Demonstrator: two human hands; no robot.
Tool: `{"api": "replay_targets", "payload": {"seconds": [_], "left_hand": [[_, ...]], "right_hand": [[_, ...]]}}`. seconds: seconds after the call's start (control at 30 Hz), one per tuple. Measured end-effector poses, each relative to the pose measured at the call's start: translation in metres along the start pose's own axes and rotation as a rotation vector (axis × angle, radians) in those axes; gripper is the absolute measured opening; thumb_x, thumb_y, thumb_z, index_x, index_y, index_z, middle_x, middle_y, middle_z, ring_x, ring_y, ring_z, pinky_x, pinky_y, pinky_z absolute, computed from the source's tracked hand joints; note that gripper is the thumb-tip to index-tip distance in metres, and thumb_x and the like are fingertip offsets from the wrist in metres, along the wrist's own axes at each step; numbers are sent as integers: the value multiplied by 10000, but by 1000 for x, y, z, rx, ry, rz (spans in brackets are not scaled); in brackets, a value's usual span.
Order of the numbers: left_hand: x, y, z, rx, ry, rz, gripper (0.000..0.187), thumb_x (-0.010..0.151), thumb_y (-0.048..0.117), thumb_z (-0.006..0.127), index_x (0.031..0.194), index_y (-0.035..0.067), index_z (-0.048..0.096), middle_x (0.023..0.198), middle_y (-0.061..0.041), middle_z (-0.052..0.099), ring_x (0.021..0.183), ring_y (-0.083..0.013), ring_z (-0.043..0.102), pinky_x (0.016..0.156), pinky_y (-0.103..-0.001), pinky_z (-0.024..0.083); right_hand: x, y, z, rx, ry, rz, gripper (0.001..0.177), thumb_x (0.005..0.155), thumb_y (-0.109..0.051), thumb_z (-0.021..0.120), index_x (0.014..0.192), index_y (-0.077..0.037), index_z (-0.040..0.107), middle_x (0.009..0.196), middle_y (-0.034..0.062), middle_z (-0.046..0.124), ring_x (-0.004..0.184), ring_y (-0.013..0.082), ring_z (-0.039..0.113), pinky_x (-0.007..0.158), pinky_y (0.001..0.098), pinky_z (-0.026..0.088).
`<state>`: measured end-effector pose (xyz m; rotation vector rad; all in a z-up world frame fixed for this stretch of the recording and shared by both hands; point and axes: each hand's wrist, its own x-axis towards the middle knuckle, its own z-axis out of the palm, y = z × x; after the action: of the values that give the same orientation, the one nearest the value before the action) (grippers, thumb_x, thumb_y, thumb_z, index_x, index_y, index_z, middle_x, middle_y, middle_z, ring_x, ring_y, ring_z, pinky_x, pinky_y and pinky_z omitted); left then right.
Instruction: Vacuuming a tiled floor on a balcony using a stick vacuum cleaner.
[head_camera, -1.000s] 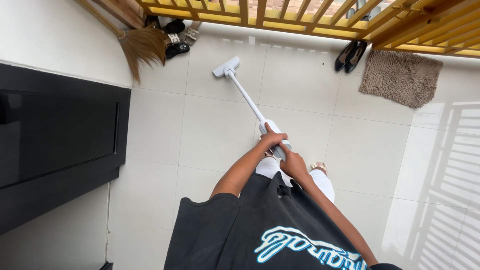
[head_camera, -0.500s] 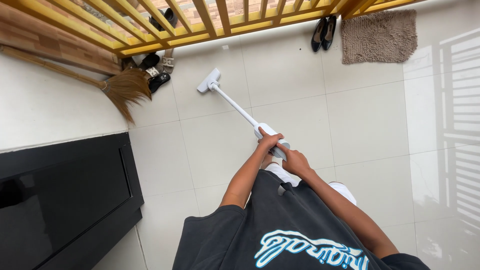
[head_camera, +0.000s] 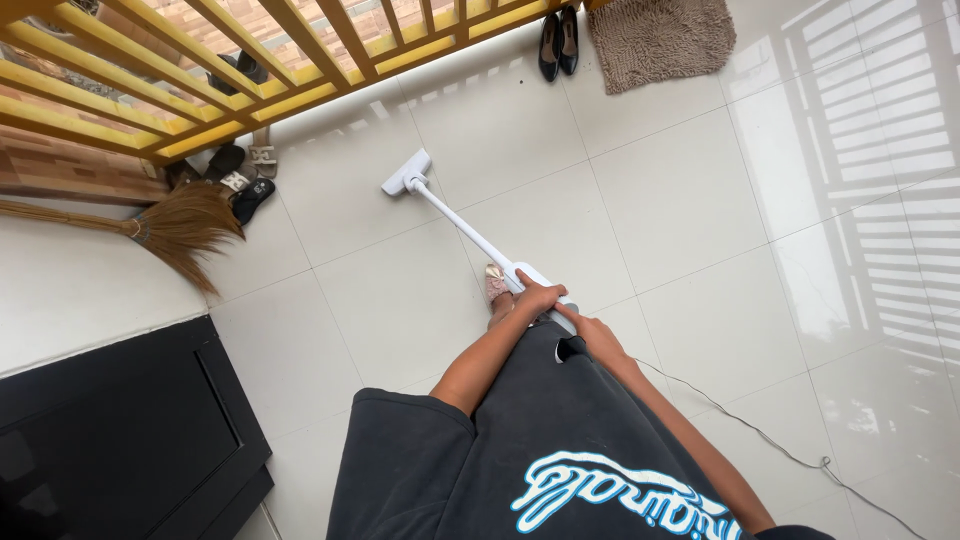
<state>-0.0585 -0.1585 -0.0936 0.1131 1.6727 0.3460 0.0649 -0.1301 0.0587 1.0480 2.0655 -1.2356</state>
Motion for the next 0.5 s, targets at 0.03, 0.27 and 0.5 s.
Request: {"api": "replay_targets", "payload": {"seconds": [0.03, 0.27, 0.5], "left_hand": [[-5, 2, 10, -4, 3, 10, 1314, 783, 478, 719, 1571, 122, -271, 1532, -434, 187, 1362, -564, 400, 1025, -602, 439], [-104, -22, 64, 94, -138, -65, 1315, 798, 473, 719, 1533, 164, -327, 1517, -385, 252, 1374, -520, 372, 1072, -543, 404], [-141, -52, 74, 104, -179, -81, 1309, 789, 489, 721, 1555, 189, -297, 1509, -394, 277, 1382, -513, 371, 1061, -512, 413]], "right_hand": [[-12, 5, -2, -7, 7, -4, 788, 902, -123, 546, 1625, -282, 276, 1283, 335, 646, 1212, 577, 594, 958, 734, 505], [-93, 47, 41, 30, -76, 148, 800, 923, -301, 561, 1642, -321, 212, 1408, 267, 591, 1301, 524, 551, 1089, 713, 458], [-125, 38, 73, -47, -122, 279, 852, 878, -359, 536, 1644, -388, 165, 1398, 245, 616, 1259, 469, 615, 1092, 624, 517]]}}
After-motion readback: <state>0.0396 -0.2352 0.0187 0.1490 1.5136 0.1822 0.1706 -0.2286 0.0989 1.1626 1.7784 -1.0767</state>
